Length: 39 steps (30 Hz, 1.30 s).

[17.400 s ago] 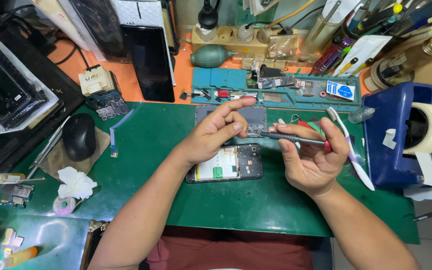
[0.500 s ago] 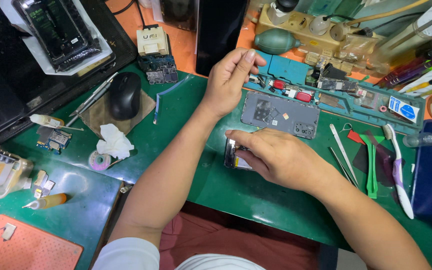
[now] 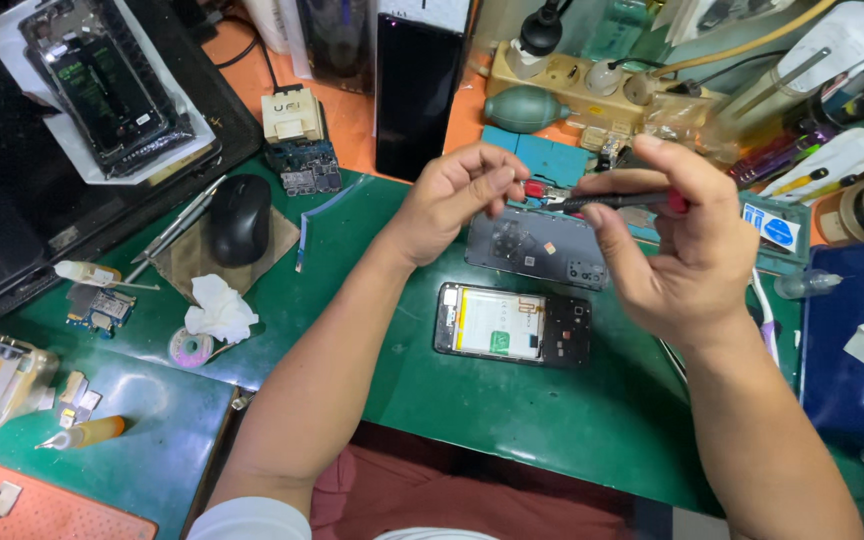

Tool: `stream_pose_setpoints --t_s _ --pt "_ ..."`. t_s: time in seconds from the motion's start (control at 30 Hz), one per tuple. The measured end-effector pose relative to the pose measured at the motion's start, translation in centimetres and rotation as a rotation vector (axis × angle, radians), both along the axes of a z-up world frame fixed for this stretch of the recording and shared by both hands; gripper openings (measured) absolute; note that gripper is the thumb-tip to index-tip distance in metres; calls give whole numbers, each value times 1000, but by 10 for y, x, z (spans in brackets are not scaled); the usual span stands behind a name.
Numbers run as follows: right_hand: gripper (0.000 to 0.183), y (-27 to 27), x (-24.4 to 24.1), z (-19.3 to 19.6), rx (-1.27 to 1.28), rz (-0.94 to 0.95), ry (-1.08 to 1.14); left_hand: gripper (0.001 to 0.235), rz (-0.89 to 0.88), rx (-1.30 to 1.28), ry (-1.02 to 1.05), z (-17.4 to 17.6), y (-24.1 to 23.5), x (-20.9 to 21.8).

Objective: The person uses a precision screwdriver to remove and reinsert small screws from a disassembled smartphone backplate. They repeatedly pick up screws, place them on the backplate, and then remove them again, handling the phone and backplate throughout the process.

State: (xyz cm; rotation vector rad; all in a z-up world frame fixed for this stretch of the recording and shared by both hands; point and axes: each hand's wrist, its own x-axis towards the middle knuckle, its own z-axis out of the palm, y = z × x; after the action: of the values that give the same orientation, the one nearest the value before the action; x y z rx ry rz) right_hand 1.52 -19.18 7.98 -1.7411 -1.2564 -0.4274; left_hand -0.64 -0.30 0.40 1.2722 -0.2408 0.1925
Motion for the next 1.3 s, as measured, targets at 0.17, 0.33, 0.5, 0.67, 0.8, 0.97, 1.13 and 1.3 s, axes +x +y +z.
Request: stream_pose_setpoints --t_s 0.17,0.33,0.5,0.67,0.8,0.97,1.13,1.3 --pt "40 -6 6 0 -1 -65 -56 14 -70 -24 -5 -3 -8 -1" --pt "40 -5 6 2 22 -4 -45 10 20 -30 31 -2 -12 0" --pt "40 -4 6 3 9 -8 -82 10 5 -81 5 -2 -13 -1" --pt "40 -4 6 1 10 -17 -105 11 4 -122 71 -4 -14 -1" --pt "41 -3 4 3 36 8 -65 15 9 -150 124 -4 -13 -1" --pt "41 -4 4 0 43 7 -73 17 -10 -174 122 -5 -13 -1" --pt "39 -4 3 0 39 -5 -81 19 -71 -232 107 -6 -12 -1" --pt "39 -4 4 -3 35 -6 -110 26 -15 -158 -11 -7 -13 0"
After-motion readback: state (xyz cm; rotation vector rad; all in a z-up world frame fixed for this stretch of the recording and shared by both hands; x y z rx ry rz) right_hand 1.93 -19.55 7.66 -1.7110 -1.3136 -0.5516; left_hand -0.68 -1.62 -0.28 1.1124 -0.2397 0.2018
